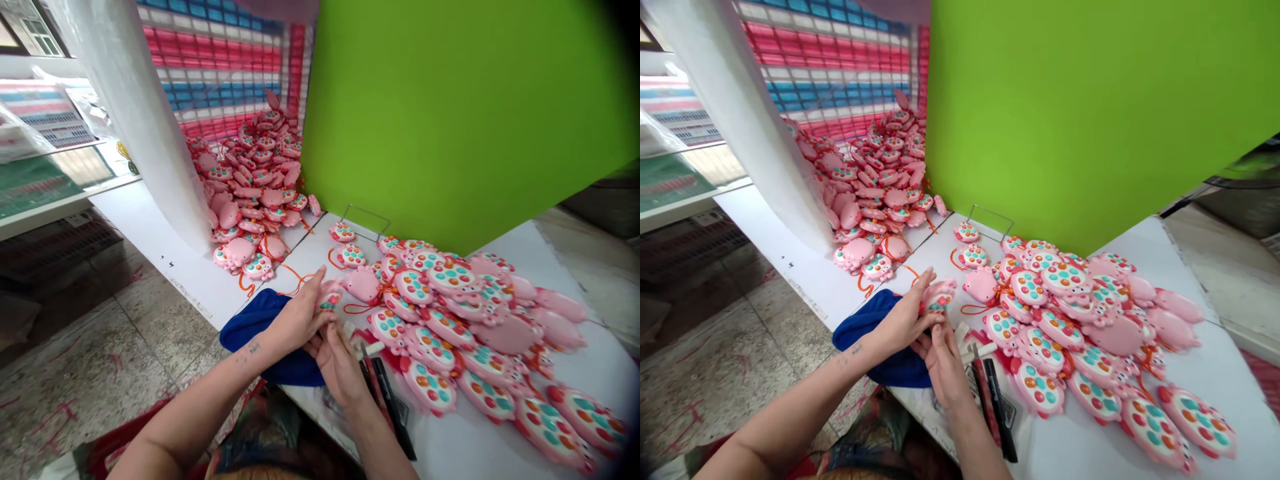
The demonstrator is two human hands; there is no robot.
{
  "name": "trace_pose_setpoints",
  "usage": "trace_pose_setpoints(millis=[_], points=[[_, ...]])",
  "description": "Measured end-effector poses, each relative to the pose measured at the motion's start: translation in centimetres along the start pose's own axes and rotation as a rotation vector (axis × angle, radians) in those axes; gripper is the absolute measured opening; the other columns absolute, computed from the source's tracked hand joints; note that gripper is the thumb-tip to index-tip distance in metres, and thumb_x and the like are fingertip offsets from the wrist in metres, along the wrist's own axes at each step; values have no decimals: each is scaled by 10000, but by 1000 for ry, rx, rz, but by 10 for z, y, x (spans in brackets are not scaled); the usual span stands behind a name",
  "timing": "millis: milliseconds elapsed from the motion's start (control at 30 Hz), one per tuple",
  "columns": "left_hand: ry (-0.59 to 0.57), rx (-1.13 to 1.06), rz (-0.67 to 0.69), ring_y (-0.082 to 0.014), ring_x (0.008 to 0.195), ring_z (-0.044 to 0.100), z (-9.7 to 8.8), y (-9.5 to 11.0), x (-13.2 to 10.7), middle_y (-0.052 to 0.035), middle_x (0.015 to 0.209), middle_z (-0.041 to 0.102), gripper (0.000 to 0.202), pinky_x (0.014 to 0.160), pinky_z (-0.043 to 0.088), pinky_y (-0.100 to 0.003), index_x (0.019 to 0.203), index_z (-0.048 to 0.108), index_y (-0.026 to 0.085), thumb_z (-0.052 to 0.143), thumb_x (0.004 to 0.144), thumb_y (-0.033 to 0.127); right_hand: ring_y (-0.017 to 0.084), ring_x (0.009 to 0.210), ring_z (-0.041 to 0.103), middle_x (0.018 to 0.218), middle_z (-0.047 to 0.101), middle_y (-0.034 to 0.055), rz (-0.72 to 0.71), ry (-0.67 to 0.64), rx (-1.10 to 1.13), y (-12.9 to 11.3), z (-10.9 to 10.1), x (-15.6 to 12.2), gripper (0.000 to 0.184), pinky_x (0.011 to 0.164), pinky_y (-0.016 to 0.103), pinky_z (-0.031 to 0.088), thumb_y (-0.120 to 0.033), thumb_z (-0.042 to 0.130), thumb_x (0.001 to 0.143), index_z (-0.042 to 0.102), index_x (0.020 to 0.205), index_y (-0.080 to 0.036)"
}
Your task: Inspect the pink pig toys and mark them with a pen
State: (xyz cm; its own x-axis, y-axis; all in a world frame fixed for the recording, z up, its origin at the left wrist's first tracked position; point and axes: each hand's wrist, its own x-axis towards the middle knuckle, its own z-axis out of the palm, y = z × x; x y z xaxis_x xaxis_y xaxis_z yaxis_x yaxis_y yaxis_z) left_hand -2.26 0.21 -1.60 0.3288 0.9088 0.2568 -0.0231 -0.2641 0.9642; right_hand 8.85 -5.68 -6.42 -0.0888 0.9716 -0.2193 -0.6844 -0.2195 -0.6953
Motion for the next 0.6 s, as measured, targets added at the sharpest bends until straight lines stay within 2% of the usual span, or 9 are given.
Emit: trace_pose_setpoints(millis=[67, 133, 200, 300, 367, 433, 500, 600], points=[[-124, 68, 64, -284, 1329, 408, -1, 5, 14, -104, 1450, 430, 684, 1128, 286, -400, 1401, 419, 234, 688, 772, 250, 193, 1034, 628, 1179, 630, 18, -8, 32, 25, 0, 1, 2, 292, 927, 423, 507, -447, 636, 823, 602, 1063, -284], [-216, 226, 124, -260, 1281, 469, -7, 5, 24, -105, 1414, 477, 620, 1086, 352, -383, 1405, 409, 237, 628, 828, 296, 200, 1067, 619, 1209, 621, 20, -26, 81, 45, -4, 3, 7, 312, 966, 438, 478, -422, 671, 798, 607, 1072, -288], [-198, 456, 172, -241, 1251, 493, -21, -1, 31, -109, 1362, 529, 514, 1066, 373, -387, 1372, 445, 220, 554, 879, 319, 218, 1104, 606, 1304, 566, 23, -62, 150, 57, -10, 5, 14, 408, 999, 460, 447, -404, 713, 753, 589, 1129, -307], [24, 876, 152, -285, 1319, 398, -56, -20, 40, -127, 1370, 513, 399, 1115, 266, -490, 1266, 539, 192, 544, 883, 304, 245, 1102, 611, 1343, 537, 53, -84, 193, 30, -19, 8, 24, 543, 1001, 472, 434, -407, 751, 701, 558, 1197, -302], [229, 1113, 28, -351, 1376, 282, -86, -36, 45, -147, 1448, 416, 442, 1111, 186, -581, 1283, 522, 187, 571, 859, 303, 248, 1063, 628, 1279, 582, 84, -61, 148, -51, -18, 10, 28, 510, 960, 447, 461, -414, 752, 697, 593, 1154, -252], [373, 1221, -128, -400, 1387, 224, -115, -52, 47, -184, 1494, 319, 587, 1084, 210, -600, 1350, 451, 165, 612, 821, 363, 237, 1029, 635, 1204, 621, 97, -32, 77, -160, -12, 12, 31, 425, 914, 409, 486, -421, 737, 716, 636, 1070, -209], [440, 1237, -236, -419, 1363, 259, -139, -64, 49, -216, 1493, 293, 698, 1056, 259, -590, 1382, 407, 146, 641, 785, 423, 222, 1005, 637, 1142, 643, 96, -13, 20, -266, -4, 12, 32, 385, 887, 386, 497, -443, 712, 740, 651, 1025, -191], [446, 1213, -224, -380, 1279, 392, -161, -73, 52, -193, 1412, 412, 671, 1026, 310, -561, 1351, 449, 182, 645, 770, 457, 216, 1002, 634, 1076, 659, 92, -13, -55, -410, 8, 9, 32, 398, 898, 388, 496, -468, 674, 771, 642, 1051, -188]])
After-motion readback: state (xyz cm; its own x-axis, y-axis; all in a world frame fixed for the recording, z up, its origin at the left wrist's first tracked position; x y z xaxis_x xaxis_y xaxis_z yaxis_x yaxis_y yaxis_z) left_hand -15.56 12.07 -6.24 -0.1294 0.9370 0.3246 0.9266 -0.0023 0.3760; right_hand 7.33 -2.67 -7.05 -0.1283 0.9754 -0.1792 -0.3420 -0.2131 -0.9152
